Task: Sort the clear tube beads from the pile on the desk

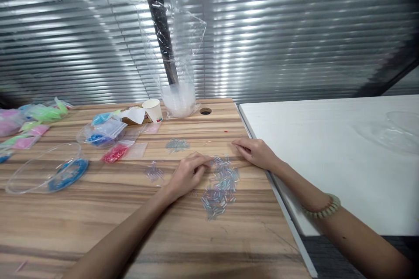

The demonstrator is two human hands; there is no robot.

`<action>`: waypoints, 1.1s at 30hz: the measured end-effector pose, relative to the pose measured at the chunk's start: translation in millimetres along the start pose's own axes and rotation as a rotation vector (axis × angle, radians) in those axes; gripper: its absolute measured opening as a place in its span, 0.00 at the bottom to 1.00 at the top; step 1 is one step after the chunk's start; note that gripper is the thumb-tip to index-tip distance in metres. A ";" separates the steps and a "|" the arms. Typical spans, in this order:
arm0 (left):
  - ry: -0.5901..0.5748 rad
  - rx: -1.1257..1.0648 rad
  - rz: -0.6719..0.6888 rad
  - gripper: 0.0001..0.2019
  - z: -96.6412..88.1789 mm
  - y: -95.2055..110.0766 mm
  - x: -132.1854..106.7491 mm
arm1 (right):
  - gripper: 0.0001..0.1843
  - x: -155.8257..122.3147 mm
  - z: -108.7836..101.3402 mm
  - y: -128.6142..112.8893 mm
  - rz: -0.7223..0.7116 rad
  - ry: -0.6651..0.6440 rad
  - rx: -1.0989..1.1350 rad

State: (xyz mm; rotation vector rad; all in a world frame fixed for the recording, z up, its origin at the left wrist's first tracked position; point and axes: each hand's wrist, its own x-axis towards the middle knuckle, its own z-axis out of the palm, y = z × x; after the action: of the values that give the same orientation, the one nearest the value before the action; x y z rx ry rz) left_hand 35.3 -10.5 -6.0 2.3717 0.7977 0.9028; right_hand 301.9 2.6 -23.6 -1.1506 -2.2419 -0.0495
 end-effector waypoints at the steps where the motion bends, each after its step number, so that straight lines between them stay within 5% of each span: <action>1: -0.002 0.000 -0.001 0.18 0.1 -0.2 -0.1 | 0.15 0.1 0.0 -0.1 0.000 -0.003 0.001; 33: -0.070 0.033 0.003 0.19 -0.5 1.1 -0.9 | 0.12 2.6 -1.5 -3.1 0.049 -0.104 0.058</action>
State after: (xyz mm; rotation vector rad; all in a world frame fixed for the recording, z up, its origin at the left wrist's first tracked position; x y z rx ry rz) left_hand 34.8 -11.8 -5.4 2.4192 0.7881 0.8093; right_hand 299.2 2.1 -20.3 -1.2016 -2.2880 0.0967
